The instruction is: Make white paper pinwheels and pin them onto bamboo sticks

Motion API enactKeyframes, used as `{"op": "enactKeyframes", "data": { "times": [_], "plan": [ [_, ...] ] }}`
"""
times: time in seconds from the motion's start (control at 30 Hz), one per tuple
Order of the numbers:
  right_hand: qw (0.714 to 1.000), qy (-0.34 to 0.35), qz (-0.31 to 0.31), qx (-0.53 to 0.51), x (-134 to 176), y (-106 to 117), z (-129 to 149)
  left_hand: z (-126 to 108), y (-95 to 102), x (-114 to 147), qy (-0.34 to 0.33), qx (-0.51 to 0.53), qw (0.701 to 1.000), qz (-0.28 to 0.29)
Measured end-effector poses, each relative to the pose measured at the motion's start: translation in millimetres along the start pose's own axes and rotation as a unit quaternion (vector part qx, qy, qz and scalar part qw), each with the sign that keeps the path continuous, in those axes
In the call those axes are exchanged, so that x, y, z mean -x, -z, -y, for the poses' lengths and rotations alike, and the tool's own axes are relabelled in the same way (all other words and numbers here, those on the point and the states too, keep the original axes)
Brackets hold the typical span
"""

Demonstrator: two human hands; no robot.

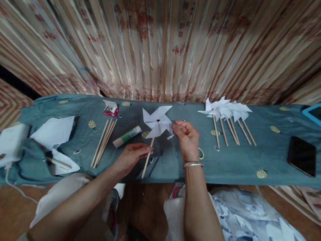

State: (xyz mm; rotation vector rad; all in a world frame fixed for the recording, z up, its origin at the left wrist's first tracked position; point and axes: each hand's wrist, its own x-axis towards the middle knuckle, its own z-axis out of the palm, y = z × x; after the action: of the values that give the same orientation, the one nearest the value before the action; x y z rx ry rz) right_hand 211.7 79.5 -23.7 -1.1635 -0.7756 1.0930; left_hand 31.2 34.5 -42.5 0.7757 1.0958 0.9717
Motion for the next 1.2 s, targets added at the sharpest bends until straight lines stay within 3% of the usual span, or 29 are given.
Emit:
{"op": "enactKeyframes", "data": {
  "times": [0.37, 1.2],
  "plan": [
    [0.998, -0.057, 0.027, 0.005, 9.4, -9.5, -4.2, -0.2, 0.7, -3.9, -0.026, 0.023, 0.999, -0.035],
    [0.993, -0.095, 0.071, -0.014, 26.3, -29.8, -4.2, 0.0, -0.6, -2.5, -0.032, 0.013, 0.998, -0.043]
  ]
}}
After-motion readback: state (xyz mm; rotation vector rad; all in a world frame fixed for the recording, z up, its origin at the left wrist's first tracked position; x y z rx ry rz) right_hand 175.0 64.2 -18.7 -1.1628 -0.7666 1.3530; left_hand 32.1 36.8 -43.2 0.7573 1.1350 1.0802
